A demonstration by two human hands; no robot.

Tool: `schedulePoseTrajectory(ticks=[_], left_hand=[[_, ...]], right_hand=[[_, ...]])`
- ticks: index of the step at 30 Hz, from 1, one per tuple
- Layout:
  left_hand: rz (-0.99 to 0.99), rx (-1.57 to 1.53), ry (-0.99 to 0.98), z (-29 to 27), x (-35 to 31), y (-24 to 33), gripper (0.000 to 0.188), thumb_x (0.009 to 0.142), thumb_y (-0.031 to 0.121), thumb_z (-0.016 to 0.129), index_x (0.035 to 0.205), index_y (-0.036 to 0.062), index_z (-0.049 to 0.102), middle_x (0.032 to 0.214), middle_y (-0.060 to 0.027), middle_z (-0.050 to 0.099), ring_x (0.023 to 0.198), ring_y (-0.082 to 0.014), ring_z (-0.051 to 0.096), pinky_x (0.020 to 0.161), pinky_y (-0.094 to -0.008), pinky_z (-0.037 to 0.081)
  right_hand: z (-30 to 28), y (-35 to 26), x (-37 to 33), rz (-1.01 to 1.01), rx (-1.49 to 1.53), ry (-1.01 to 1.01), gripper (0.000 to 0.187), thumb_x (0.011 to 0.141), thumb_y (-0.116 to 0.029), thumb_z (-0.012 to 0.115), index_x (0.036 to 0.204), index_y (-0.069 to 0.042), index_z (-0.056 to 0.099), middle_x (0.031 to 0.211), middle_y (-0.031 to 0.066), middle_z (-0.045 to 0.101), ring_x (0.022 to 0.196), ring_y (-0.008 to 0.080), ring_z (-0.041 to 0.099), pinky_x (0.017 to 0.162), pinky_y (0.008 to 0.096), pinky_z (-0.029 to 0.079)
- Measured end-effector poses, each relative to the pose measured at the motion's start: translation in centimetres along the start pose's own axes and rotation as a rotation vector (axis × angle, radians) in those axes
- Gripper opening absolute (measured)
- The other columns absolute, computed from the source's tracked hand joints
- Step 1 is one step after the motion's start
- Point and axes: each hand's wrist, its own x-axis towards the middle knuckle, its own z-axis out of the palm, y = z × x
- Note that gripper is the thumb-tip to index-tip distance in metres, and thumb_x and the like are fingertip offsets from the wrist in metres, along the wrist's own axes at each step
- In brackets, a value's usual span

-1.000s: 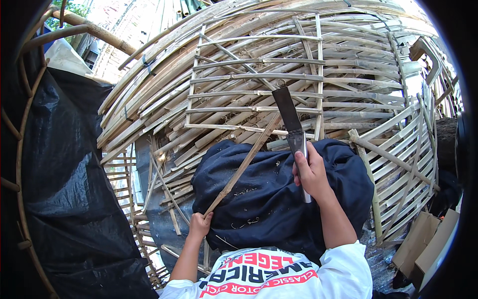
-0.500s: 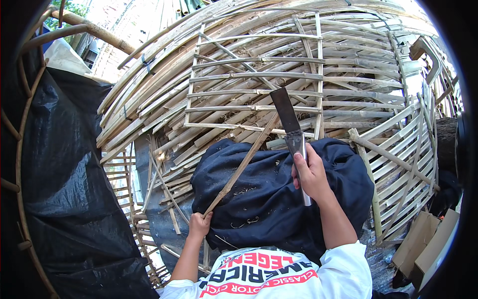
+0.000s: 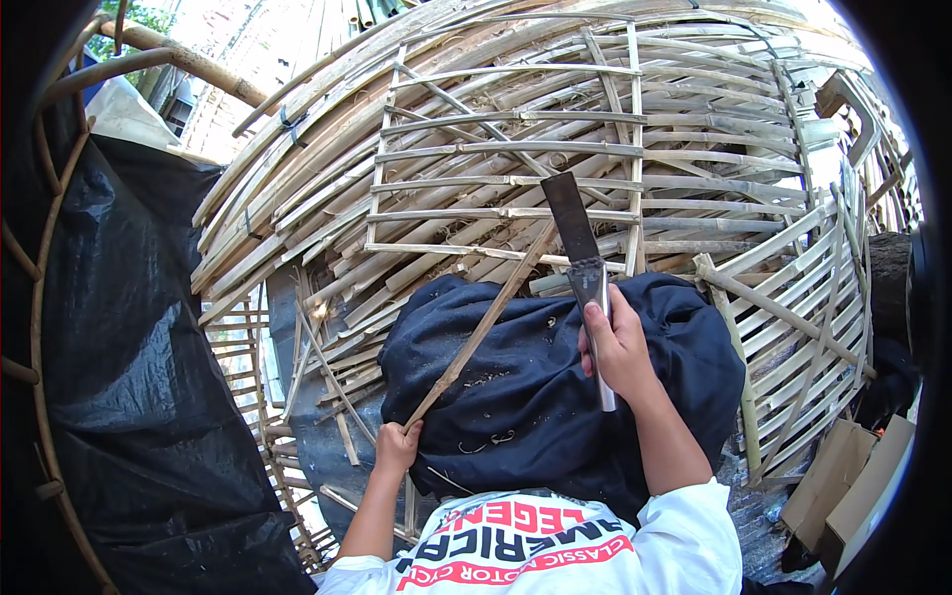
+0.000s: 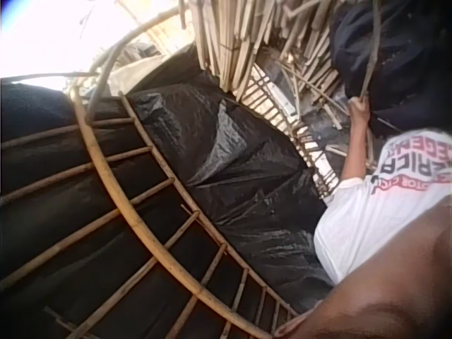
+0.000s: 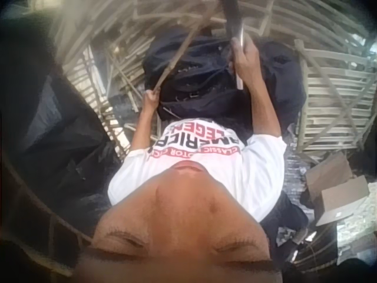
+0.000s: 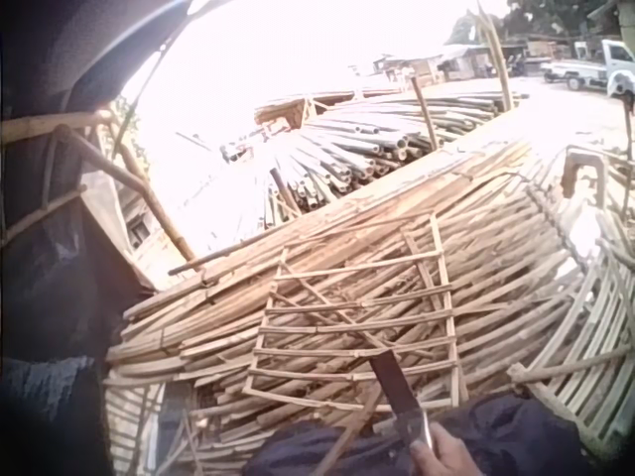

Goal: The person strips layers from thin bamboo strips with a knife and kemudian assembles a bamboo lattice structure by hand.

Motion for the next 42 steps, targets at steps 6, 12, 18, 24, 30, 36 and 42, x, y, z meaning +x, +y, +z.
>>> schedulePoseTrajectory(ticks=[6, 12, 18, 24, 30, 36, 42], left_hand=[[0.019, 0.028, 0.032, 0.2, 0.0, -0.2, 0.083, 0.082, 0.071, 0.050, 0.057, -0.0074, 0.058, 0.052, -0.0278, 0.048, 0.059, -0.0474, 0.057, 0.050, -0.0488, 0.043], [0.004, 0.009, 0.029, -0.1, -0.2, 0.4, 0.083, 0.082, 0.071, 0.049, 0.057, -0.0070, 0.058, 0.052, -0.0281, 0.048, 0.058, -0.0473, 0.057, 0.050, -0.0490, 0.043], [0.028, -0.004, 0.038, -0.1, -0.2, 0.4, 0.083, 0.082, 0.071, 0.049, 0.057, -0.0071, 0.058, 0.051, -0.0279, 0.048, 0.059, -0.0472, 0.057, 0.050, -0.0485, 0.043], [0.007, 0.011, 0.027, -0.2, -0.2, 0.7, 0.083, 0.082, 0.072, 0.048, 0.058, -0.0070, 0.059, 0.053, -0.0286, 0.049, 0.061, -0.0477, 0.058, 0.052, -0.0492, 0.044], [-0.015, 0.073, 0.038, 0.0, -0.4, 0.7, 0.083, 0.082, 0.071, 0.048, 0.059, -0.0073, 0.060, 0.056, -0.0292, 0.052, 0.063, -0.0480, 0.058, 0.054, -0.0508, 0.045], [0.003, 0.107, 0.172, 0.8, -0.9, 0.7, 0.077, 0.082, 0.066, 0.054, 0.057, -0.0066, 0.059, 0.057, -0.0288, 0.053, 0.063, -0.0484, 0.058, 0.056, -0.0521, 0.045], [0.021, 0.128, 0.183, 0.8, -0.7, 0.4, 0.077, 0.083, 0.065, 0.053, 0.057, -0.0064, 0.059, 0.058, -0.0287, 0.053, 0.063, -0.0486, 0.057, 0.056, -0.0523, 0.045]], right_hand=[[0.2, 0.2, -0.1, -0.006, 0.009, -0.006, 0.026, 0.100, -0.029, 0.046, 0.097, -0.003, 0.048, 0.059, 0.0030, 0.051, 0.042, 0.0078, 0.050, 0.039, 0.0226, 0.038], [-0.1, -0.1, 0.0, 0.008, -0.005, 0.005, 0.025, 0.100, -0.029, 0.046, 0.097, -0.004, 0.048, 0.060, 0.0031, 0.051, 0.042, 0.0080, 0.050, 0.039, 0.0226, 0.039], [-0.2, -0.1, -0.1, 0.004, 0.011, -0.001, 0.026, 0.099, -0.029, 0.046, 0.098, -0.003, 0.048, 0.060, 0.0030, 0.051, 0.043, 0.0079, 0.051, 0.039, 0.0225, 0.039], [-0.4, 0.0, 0.0, 0.026, -0.030, -0.040, 0.026, 0.100, -0.031, 0.044, 0.104, -0.006, 0.046, 0.064, 0.0043, 0.051, 0.043, 0.0084, 0.049, 0.039, 0.0218, 0.041], [-0.6, -0.8, -0.3, 0.062, 0.003, -0.036, 0.026, 0.100, -0.030, 0.046, 0.100, -0.003, 0.048, 0.061, 0.0028, 0.051, 0.043, 0.0079, 0.050, 0.039, 0.0230, 0.041], [-1.8, -2.7, -1.0, 0.176, -0.010, -0.090, 0.028, 0.100, -0.032, 0.045, 0.104, -0.004, 0.048, 0.062, 0.0029, 0.051, 0.043, 0.0082, 0.050, 0.039, 0.0234, 0.042], [-4.1, -3.5, -1.0, 0.244, -0.011, -0.174, 0.031, 0.099, -0.033, 0.045, 0.111, -0.005, 0.048, 0.060, 0.0030, 0.050, 0.043, 0.0089, 0.049, 0.038, 0.0232, 0.041]])
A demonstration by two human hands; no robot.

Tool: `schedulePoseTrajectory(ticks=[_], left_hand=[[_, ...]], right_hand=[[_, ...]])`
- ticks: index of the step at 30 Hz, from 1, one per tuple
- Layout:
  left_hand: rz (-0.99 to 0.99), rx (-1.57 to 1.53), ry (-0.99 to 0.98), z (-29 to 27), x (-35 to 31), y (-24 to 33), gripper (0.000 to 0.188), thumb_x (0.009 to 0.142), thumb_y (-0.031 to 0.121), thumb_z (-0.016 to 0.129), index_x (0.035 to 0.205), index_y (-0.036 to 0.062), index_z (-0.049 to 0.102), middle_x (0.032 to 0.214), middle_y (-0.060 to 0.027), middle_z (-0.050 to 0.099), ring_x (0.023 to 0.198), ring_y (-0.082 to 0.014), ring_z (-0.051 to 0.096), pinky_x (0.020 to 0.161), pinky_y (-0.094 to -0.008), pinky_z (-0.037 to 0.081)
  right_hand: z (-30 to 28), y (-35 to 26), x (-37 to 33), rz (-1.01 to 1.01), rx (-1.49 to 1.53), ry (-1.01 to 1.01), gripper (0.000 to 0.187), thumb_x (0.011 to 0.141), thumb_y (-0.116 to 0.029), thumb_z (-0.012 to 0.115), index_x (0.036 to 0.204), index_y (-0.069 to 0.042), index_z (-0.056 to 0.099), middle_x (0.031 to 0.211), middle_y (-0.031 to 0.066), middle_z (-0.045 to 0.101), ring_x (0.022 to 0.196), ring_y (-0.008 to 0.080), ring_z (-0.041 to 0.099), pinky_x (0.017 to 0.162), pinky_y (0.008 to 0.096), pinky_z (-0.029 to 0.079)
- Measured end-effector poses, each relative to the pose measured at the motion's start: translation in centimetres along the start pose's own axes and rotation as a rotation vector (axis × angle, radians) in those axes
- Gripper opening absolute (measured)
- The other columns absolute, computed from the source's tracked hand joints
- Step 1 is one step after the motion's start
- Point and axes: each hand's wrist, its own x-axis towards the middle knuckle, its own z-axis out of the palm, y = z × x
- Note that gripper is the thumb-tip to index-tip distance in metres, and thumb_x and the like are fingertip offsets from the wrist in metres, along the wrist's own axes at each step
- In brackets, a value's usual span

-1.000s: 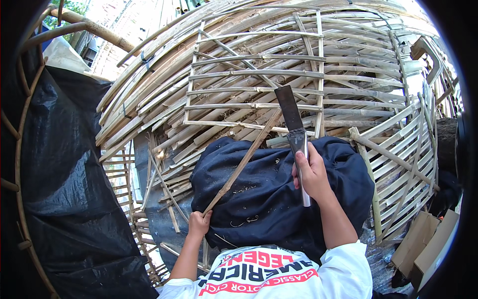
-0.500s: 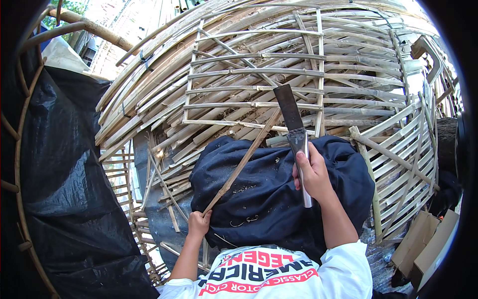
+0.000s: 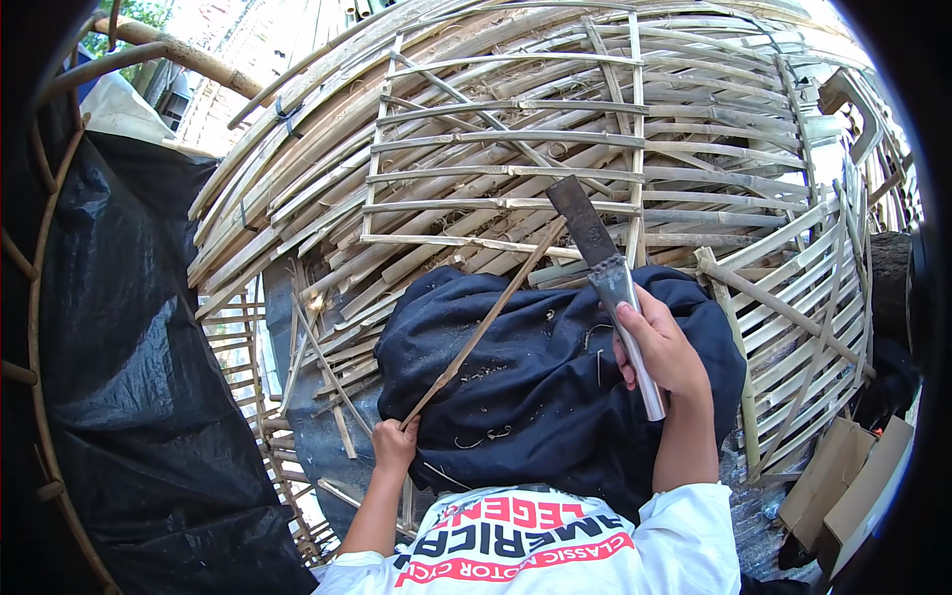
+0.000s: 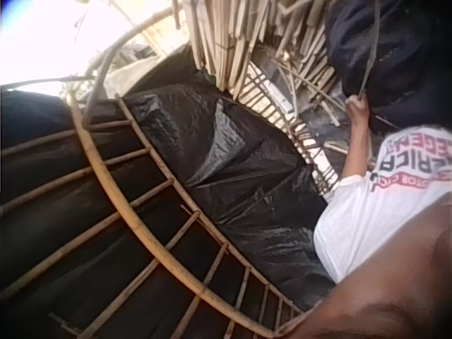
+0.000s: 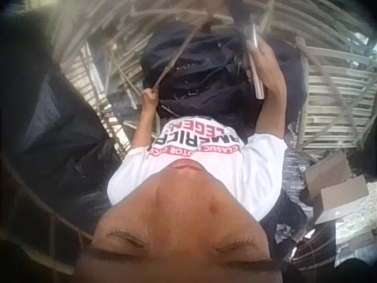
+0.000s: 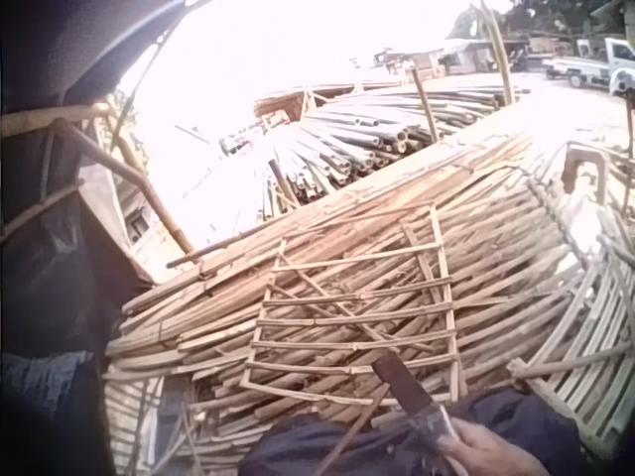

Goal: The person strips layers from thin bamboo strips with a knife and kemudian assembles a bamboo lattice structure by hand.

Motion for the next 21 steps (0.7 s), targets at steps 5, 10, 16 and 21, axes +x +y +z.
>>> schedulePoseTrajectory(ticks=[5, 10, 16, 21], left_hand=[[0.018, -0.051, -0.113, -0.4, 0.8, -0.9, 0.081, 0.081, 0.070, 0.052, 0.056, -0.0067, 0.058, 0.057, -0.0288, 0.052, 0.063, -0.0483, 0.058, 0.053, -0.0512, 0.045], [0.023, -0.055, -0.157, -0.9, 1.3, -0.9, 0.083, 0.080, 0.071, 0.052, 0.055, -0.0080, 0.056, 0.056, -0.0299, 0.051, 0.063, -0.0488, 0.058, 0.053, -0.0508, 0.044], [0.011, -0.078, -0.155, -1.5, 1.4, -0.1, 0.082, 0.080, 0.068, 0.055, 0.057, -0.0100, 0.055, 0.056, -0.0308, 0.049, 0.064, -0.0492, 0.057, 0.053, -0.0508, 0.044], [-0.034, -0.103, -0.283, -2.3, 1.9, 0.4, 0.078, 0.080, 0.065, 0.058, 0.057, -0.0096, 0.055, 0.056, -0.0314, 0.048, 0.064, -0.0485, 0.058, 0.053, -0.0483, 0.045]], right_hand=[[-1.1, -0.4, -0.3, -0.003, -0.053, -0.044, 0.034, 0.098, -0.030, 0.047, 0.120, -0.005, 0.047, 0.060, 0.0030, 0.050, 0.042, 0.0084, 0.046, 0.038, 0.0235, 0.040], [-0.5, 1.1, 0.5, 0.127, -0.318, -0.312, 0.028, 0.098, -0.030, 0.048, 0.113, -0.005, 0.050, 0.061, 0.0025, 0.051, 0.045, 0.0099, 0.050, 0.043, 0.0251, 0.043], [2.2, 1.5, 0.8, 0.104, -0.357, -0.295, 0.027, 0.098, -0.031, 0.047, 0.100, -0.004, 0.050, 0.060, 0.0021, 0.050, 0.046, 0.0098, 0.050, 0.043, 0.0259, 0.043], [2.9, 3.3, 1.3, 0.096, -0.316, -0.298, 0.027, 0.098, -0.031, 0.047, 0.098, -0.004, 0.050, 0.059, 0.0016, 0.049, 0.045, 0.0091, 0.049, 0.042, 0.0253, 0.041]])
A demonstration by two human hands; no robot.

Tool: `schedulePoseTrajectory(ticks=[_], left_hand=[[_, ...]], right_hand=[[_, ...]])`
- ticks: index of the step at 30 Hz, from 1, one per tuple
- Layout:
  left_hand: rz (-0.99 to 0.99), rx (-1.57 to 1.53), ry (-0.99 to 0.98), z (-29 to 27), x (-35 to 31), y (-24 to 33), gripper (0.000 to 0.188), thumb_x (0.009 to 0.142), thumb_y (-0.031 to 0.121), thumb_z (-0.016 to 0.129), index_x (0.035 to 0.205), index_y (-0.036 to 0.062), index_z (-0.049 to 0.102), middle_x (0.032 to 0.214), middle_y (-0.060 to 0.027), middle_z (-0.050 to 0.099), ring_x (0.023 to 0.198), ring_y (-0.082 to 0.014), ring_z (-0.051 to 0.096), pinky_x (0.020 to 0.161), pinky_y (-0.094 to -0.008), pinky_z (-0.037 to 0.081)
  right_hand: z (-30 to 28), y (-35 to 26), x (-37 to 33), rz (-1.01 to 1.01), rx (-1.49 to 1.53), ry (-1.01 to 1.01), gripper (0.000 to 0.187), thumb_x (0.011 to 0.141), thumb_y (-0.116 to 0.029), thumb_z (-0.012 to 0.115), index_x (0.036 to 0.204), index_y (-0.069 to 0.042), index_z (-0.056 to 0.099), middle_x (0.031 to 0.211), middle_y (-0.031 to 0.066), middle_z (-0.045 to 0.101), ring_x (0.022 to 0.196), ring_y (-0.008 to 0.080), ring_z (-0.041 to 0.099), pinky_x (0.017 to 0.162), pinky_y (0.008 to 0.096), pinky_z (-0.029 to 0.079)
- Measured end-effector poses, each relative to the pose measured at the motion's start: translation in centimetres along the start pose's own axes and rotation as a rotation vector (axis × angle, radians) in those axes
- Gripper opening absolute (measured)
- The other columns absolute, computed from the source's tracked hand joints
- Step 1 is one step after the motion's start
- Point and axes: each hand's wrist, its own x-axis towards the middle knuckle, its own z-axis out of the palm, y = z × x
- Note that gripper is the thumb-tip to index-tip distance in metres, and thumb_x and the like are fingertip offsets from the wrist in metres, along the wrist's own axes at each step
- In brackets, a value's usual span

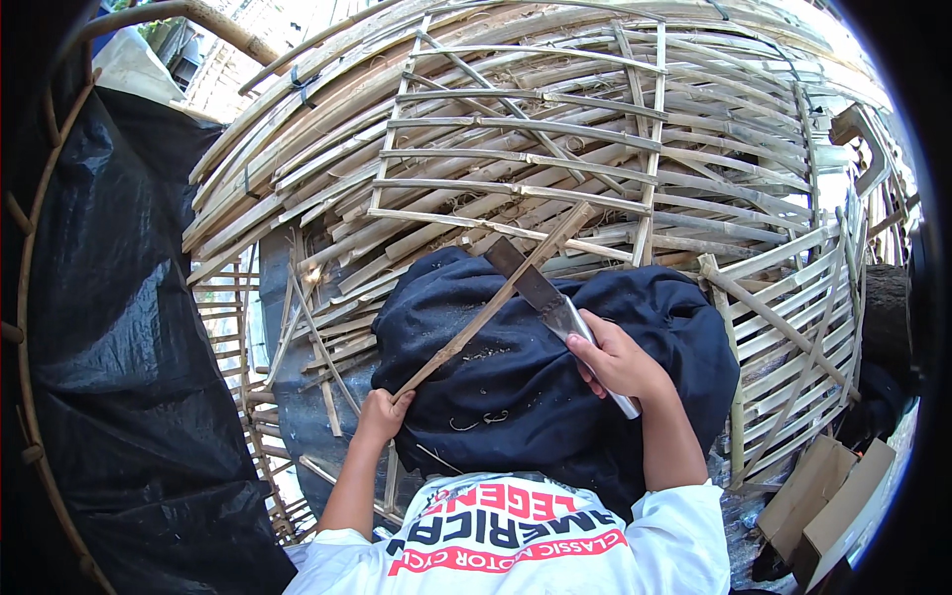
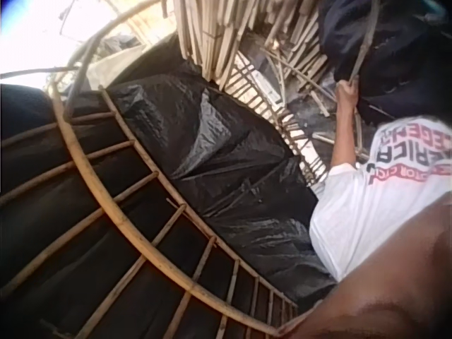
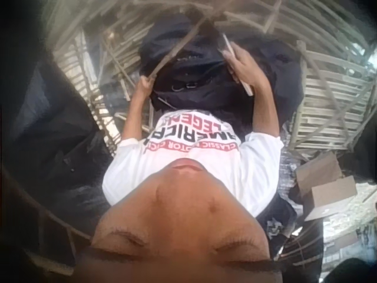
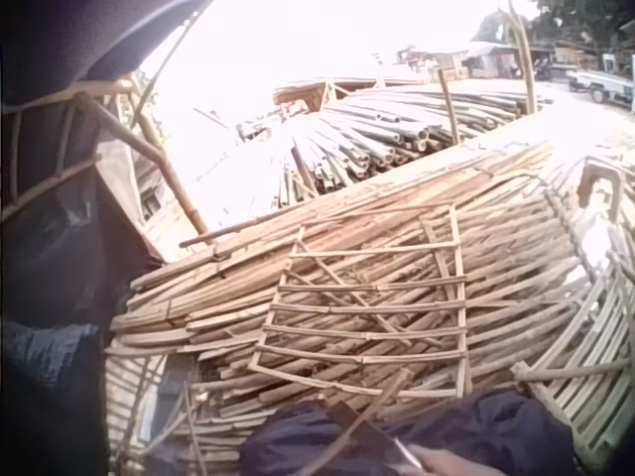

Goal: The person strips layers from thin bamboo strips with a knife and kemudian assembles a bamboo lattice structure by hand.

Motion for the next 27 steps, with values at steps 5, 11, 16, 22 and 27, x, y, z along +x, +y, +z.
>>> schedulePoseTrajectory(ticks=[5, 11, 16, 22, 27], left_hand=[[0.001, -0.072, -0.047, -1.0, 0.1, 0.5, 0.078, 0.083, 0.061, 0.059, 0.057, -0.0118, 0.048, 0.050, -0.0288, 0.038, 0.048, -0.0463, 0.042, 0.047, -0.0462, 0.039], [-0.086, -0.017, -0.069, -1.5, -0.2, 1.0, 0.076, 0.081, 0.064, 0.059, 0.063, -0.0105, 0.059, 0.066, -0.0325, 0.056, 0.071, -0.0467, 0.061, 0.062, -0.0484, 0.049], [-0.091, -0.072, -0.224, -2.5, 0.4, 0.4, 0.084, 0.079, 0.073, 0.053, 0.060, -0.0090, 0.054, 0.060, -0.0267, 0.055, 0.063, -0.0402, 0.060, 0.062, -0.0444, 0.048], [-0.098, -0.214, -0.426, -3.6, 1.6, -0.2, 0.085, 0.079, 0.076, 0.051, 0.052, -0.0045, 0.051, 0.053, -0.0166, 0.052, 0.051, -0.0237, 0.053, 0.053, -0.0394, 0.043], [-0.024, -0.057, -0.222, -3.4, 0.8, 0.5, 0.083, 0.079, 0.074, 0.053, 0.055, -0.0056, 0.053, 0.058, -0.0232, 0.056, 0.056, -0.0370, 0.059, 0.055, -0.0433, 0.045]], right_hand=[[0.7, 0.4, 0.7, -0.067, -0.205, 0.163, 0.026, 0.098, -0.030, 0.048, 0.100, -0.004, 0.049, 0.057, 0.0015, 0.048, 0.043, 0.0096, 0.048, 0.040, 0.0256, 0.040], [1.1, 0.5, 0.5, 0.087, 0.165, 0.022, 0.035, 0.099, -0.039, 0.043, 0.113, -0.008, 0.048, 0.058, 0.0038, 0.047, 0.038, 0.0114, 0.045, 0.034, 0.0247, 0.037], [1.2, 1.5, 1.2, 0.100, 0.343, -0.037, 0.033, 0.099, -0.042, 0.041, 0.102, -0.009, 0.045, 0.056, 0.0043, 0.045, 0.036, 0.0125, 0.043, 0.033, 0.0249, 0.037], [3.8, 1.4, 1.5, 0.103, 0.125, 0.152, 0.034, 0.098, -0.045, 0.043, 0.098, -0.010, 0.044, 0.057, 0.0037, 0.046, 0.038, 0.0121, 0.045, 0.035, 0.0261, 0.040], [4.6, 1.6, 0.0, 0.173, 0.202, 0.158, 0.035, 0.096, -0.046, 0.045, 0.100, -0.012, 0.043, 0.058, 0.0032, 0.046, 0.039, 0.0114, 0.045, 0.035, 0.0266, 0.041]])
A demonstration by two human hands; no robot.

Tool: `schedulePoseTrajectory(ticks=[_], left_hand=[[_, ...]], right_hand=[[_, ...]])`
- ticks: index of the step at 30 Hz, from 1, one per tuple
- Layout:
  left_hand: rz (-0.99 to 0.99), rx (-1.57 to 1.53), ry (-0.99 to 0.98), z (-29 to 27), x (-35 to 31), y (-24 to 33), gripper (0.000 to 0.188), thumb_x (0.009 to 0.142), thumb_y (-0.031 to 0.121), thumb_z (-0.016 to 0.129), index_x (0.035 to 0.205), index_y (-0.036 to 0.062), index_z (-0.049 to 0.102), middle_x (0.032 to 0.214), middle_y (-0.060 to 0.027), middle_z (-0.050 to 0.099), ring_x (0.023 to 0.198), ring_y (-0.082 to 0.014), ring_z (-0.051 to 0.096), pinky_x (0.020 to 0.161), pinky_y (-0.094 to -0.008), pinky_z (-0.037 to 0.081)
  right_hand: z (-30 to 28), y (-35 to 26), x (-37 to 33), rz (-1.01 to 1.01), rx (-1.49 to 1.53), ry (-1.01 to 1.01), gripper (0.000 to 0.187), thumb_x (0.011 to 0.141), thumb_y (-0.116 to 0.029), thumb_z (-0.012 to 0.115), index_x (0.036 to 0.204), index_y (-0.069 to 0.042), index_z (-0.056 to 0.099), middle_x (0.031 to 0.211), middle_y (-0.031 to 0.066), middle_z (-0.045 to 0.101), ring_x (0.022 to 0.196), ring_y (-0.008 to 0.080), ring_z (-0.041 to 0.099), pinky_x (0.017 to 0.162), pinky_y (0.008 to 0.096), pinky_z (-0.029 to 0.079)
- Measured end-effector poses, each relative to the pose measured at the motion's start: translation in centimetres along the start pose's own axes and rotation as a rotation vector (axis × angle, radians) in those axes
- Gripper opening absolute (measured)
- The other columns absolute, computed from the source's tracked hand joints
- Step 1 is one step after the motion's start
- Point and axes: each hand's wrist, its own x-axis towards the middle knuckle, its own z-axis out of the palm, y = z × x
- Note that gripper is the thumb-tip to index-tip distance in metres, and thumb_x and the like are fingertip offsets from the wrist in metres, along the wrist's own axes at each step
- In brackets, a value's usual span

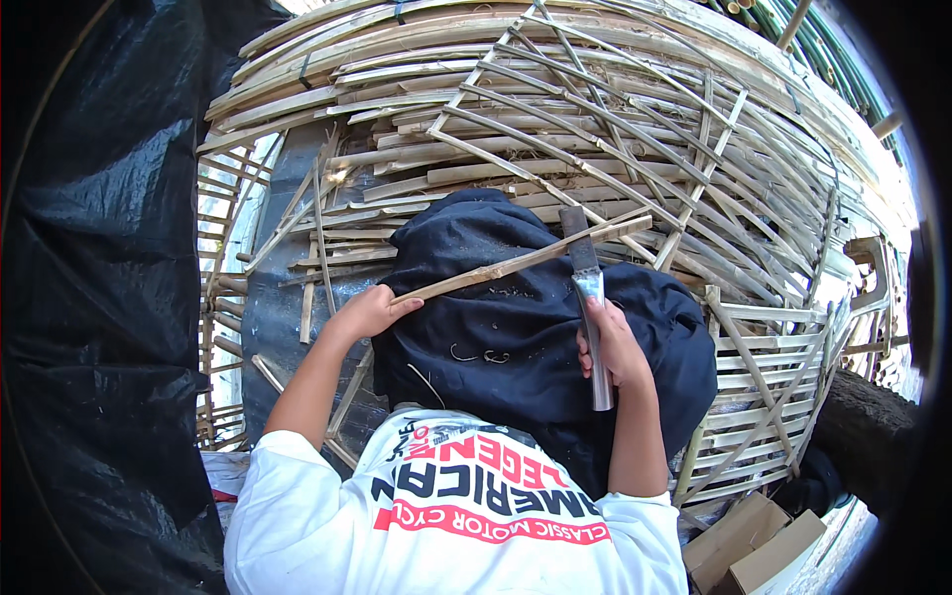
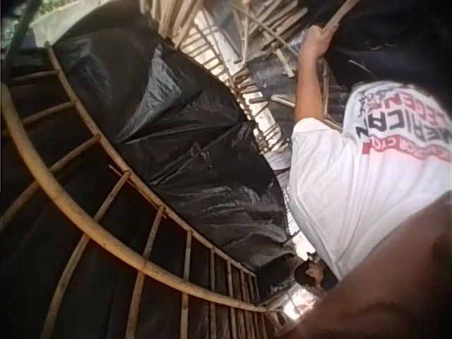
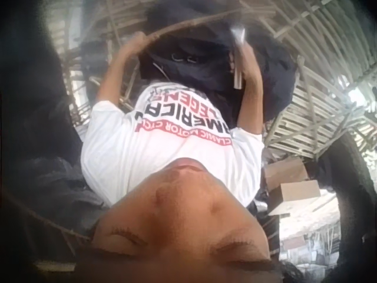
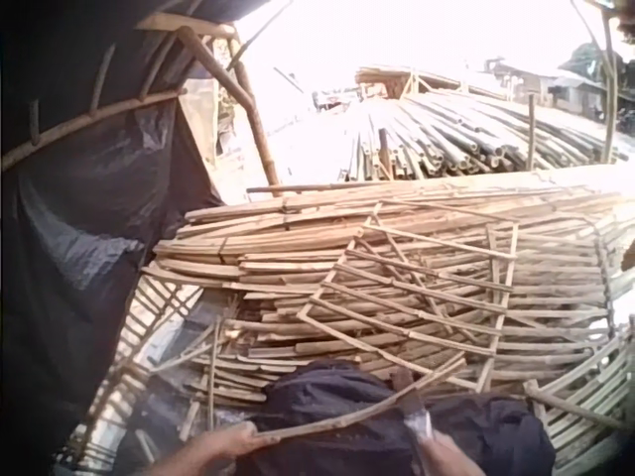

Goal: The person strips layers from thin bamboo strips with a knife and kemudian assembles a bamboo lattice structure by hand.

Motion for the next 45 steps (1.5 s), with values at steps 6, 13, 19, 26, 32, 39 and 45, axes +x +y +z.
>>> schedulePoseTrajectory(ticks=[6, 13, 19, 26, 32, 39, 45], left_hand=[[0.025, 0.142, 0.155, -0.3, -1.4, 1.7, 0.076, 0.080, 0.067, 0.057, 0.063, -0.0070, 0.059, 0.063, -0.0282, 0.056, 0.069, -0.0465, 0.059, 0.059, -0.0482, 0.046], [0.031, 0.150, 0.149, -0.7, -1.3, 2.0, 0.077, 0.080, 0.068, 0.056, 0.062, -0.0064, 0.060, 0.064, -0.0278, 0.057, 0.069, -0.0459, 0.060, 0.060, -0.0491, 0.046], [0.027, 0.194, 0.152, -0.5, -1.3, 1.7, 0.079, 0.079, 0.071, 0.054, 0.060, -0.0055, 0.059, 0.065, -0.0265, 0.060, 0.070, -0.0447, 0.061, 0.062, -0.0484, 0.048], [0.017, 0.194, 0.152, -0.3, -1.1, 1.8, 0.081, 0.078, 0.074, 0.051, 0.060, -0.0042, 0.060, 0.067, -0.0252, 0.062, 0.071, -0.0431, 0.063, 0.063, -0.0479, 0.049], [0.032, 0.180, 0.160, 0.0, -1.1, 0.9, 0.078, 0.079, 0.070, 0.056, 0.061, -0.0059, 0.058, 0.066, -0.0278, 0.059, 0.069, -0.0459, 0.060, 0.060, -0.0491, 0.046], [0.015, 0.191, 0.198, 0.2, -1.2, 1.6, 0.079, 0.079, 0.073, 0.052, 0.061, -0.0035, 0.061, 0.066, -0.0246, 0.062, 0.072, -0.0432, 0.063, 0.064, -0.0485, 0.050], [0.032, 0.212, 0.206, 0.5, -1.2, 1.1, 0.079, 0.079, 0.072, 0.052, 0.062, -0.0036, 0.062, 0.066, -0.0250, 0.062, 0.072, -0.0439, 0.063, 0.064, -0.0489, 0.050]], right_hand=[[-1.7, 2.5, 0.1, 0.063, 0.268, -0.154, 0.035, 0.098, -0.046, 0.041, 0.102, -0.011, 0.042, 0.056, 0.0045, 0.045, 0.037, 0.0130, 0.043, 0.034, 0.0274, 0.039], [-0.1, 2.2, 0.2, -0.019, -0.022, -0.032, 0.033, 0.099, -0.043, 0.040, 0.103, -0.010, 0.041, 0.057, 0.0042, 0.046, 0.039, 0.0121, 0.045, 0.036, 0.0262, 0.041], [-0.4, 2.3, -0.1, 0.039, 0.130, -0.134, 0.035, 0.099, -0.045, 0.040, 0.098, -0.009, 0.043, 0.055, 0.0043, 0.046, 0.036, 0.0119, 0.043, 0.034, 0.0257, 0.040], [0.6, 3.2, 1.1, -0.061, 0.001, -0.115, 0.037, 0.099, -0.045, 0.040, 0.094, -0.009, 0.043, 0.053, 0.0040, 0.044, 0.036, 0.0122, 0.044, 0.033, 0.0256, 0.039], [0.8, 2.7, 0.9, 0.054, 0.072, -0.206, 0.035, 0.100, -0.043, 0.039, 0.095, -0.009, 0.042, 0.053, 0.0032, 0.045, 0.037, 0.0122, 0.044, 0.034, 0.0258, 0.040], [1.3, 3.7, 1.9, -0.076, -0.117, -0.135, 0.036, 0.100, -0.042, 0.038, 0.092, -0.008, 0.043, 0.053, 0.0037, 0.045, 0.036, 0.0128, 0.044, 0.034, 0.0258, 0.039], [1.2, 4.1, 1.7, 0.026, 0.148, -0.323, 0.039, 0.100, -0.044, 0.041, 0.090, -0.006, 0.044, 0.053, 0.0034, 0.045, 0.036, 0.0135, 0.044, 0.034, 0.0260, 0.039]])
